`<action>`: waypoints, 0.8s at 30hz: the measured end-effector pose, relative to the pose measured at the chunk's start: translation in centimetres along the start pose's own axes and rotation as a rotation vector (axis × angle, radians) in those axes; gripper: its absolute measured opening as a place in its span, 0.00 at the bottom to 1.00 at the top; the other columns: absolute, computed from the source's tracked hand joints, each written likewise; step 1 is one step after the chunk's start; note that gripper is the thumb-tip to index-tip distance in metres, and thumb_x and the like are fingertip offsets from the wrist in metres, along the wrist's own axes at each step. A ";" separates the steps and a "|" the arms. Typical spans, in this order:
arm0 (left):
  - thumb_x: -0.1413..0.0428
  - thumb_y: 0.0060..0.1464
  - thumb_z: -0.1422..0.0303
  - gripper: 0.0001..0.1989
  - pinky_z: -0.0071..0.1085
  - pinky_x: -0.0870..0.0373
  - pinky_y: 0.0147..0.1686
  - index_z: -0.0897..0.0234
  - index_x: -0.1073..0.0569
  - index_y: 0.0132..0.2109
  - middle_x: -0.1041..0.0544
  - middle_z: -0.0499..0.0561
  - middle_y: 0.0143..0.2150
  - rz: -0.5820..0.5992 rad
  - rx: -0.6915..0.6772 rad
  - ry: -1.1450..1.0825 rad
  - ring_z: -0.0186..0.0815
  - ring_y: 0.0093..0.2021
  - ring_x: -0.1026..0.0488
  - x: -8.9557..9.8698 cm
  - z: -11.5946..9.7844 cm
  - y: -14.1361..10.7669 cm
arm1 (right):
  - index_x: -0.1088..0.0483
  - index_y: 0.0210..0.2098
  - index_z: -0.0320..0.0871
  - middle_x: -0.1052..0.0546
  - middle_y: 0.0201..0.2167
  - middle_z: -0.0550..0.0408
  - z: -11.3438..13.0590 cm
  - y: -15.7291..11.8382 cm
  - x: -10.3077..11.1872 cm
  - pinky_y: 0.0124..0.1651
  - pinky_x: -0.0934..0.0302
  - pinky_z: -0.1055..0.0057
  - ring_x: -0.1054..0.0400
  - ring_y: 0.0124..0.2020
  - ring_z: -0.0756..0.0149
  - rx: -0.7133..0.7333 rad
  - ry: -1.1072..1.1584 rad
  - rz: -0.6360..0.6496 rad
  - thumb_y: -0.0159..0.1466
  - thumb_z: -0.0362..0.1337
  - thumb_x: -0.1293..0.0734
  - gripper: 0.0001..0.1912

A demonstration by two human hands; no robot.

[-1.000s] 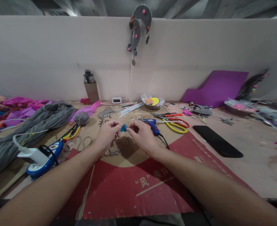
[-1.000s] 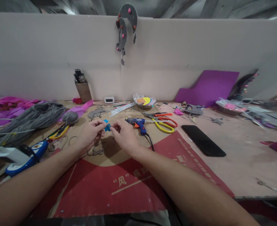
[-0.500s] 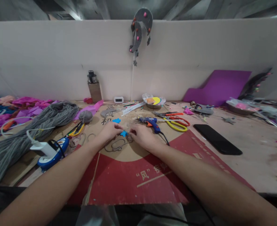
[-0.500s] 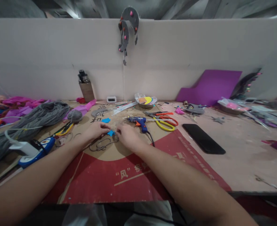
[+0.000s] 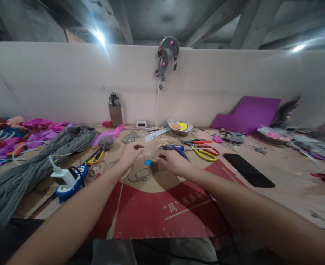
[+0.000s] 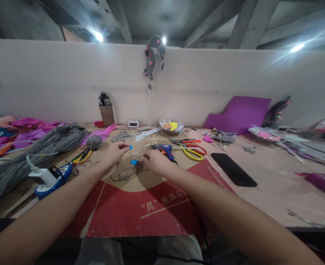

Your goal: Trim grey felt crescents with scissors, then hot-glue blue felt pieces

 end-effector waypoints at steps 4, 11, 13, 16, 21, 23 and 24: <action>0.41 0.45 0.68 0.06 0.24 0.48 0.20 0.66 0.24 0.31 0.31 0.44 0.21 0.010 -0.028 -0.047 0.27 0.19 0.41 -0.1 -1.3 -0.8 | 0.26 0.32 0.41 0.22 0.30 0.51 1.3 1.8 2.8 0.33 0.46 0.71 0.33 0.30 0.66 0.033 0.001 -0.051 0.64 0.37 0.36 0.09; 0.44 0.47 0.72 0.03 0.29 0.36 0.32 0.64 0.25 0.29 0.24 0.49 0.28 0.213 -0.139 0.004 0.33 0.29 0.30 -0.3 -2.7 -4.7 | 0.29 0.45 0.38 0.23 0.40 0.47 2.9 13.2 2.5 0.42 0.40 0.68 0.30 0.39 0.62 0.004 0.112 -0.195 0.60 0.44 0.32 0.19; 0.46 0.51 0.70 0.06 0.31 0.35 0.34 0.63 0.23 0.34 0.22 0.52 0.31 0.240 -0.231 0.109 0.36 0.32 0.28 -0.1 -1.9 -5.8 | 0.32 0.51 0.36 0.25 0.47 0.42 3.2 17.5 1.0 0.47 0.39 0.66 0.31 0.46 0.59 -0.008 0.158 -0.215 0.57 0.46 0.29 0.27; 0.46 0.52 0.70 0.08 0.33 0.34 0.34 0.61 0.22 0.37 0.21 0.54 0.35 0.237 -0.351 0.297 0.38 0.34 0.27 -0.2 -0.2 -7.0 | 0.38 0.58 0.33 0.31 0.56 0.36 4.1 23.7 -1.6 0.56 0.42 0.63 0.36 0.56 0.55 -0.040 0.224 -0.257 0.53 0.47 0.27 0.39; 0.43 0.49 0.70 0.07 0.32 0.36 0.28 0.61 0.23 0.37 0.20 0.55 0.35 0.414 -0.501 0.562 0.40 0.33 0.25 -1.8 2.2 -8.0 | 0.48 0.65 0.32 0.42 0.64 0.31 5.8 32.9 -5.6 0.64 0.50 0.57 0.48 0.66 0.46 -0.116 0.326 -0.322 0.47 0.48 0.24 0.54; 0.43 0.49 0.69 0.08 0.32 0.35 0.27 0.64 0.23 0.37 0.20 0.57 0.35 0.482 -0.485 0.633 0.41 0.33 0.24 -2.9 3.1 -7.9 | 0.51 0.66 0.34 0.43 0.65 0.31 6.3 36.0 -7.1 0.64 0.50 0.55 0.49 0.66 0.44 -0.144 0.372 -0.352 0.44 0.48 0.22 0.59; 0.43 0.49 0.69 0.07 0.32 0.34 0.26 0.64 0.23 0.35 0.21 0.57 0.32 0.520 -0.448 0.653 0.41 0.31 0.25 -3.5 3.7 -7.8 | 0.51 0.66 0.35 0.43 0.65 0.31 6.5 37.4 -7.9 0.64 0.49 0.54 0.48 0.66 0.44 -0.148 0.395 -0.370 0.43 0.48 0.22 0.60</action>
Point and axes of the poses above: each hand's wrist, its own y-axis towards the middle knuckle, its own x-axis out of the back of the hand, z = x × y, the point moved 1 cm from there along y, towards the middle knuckle
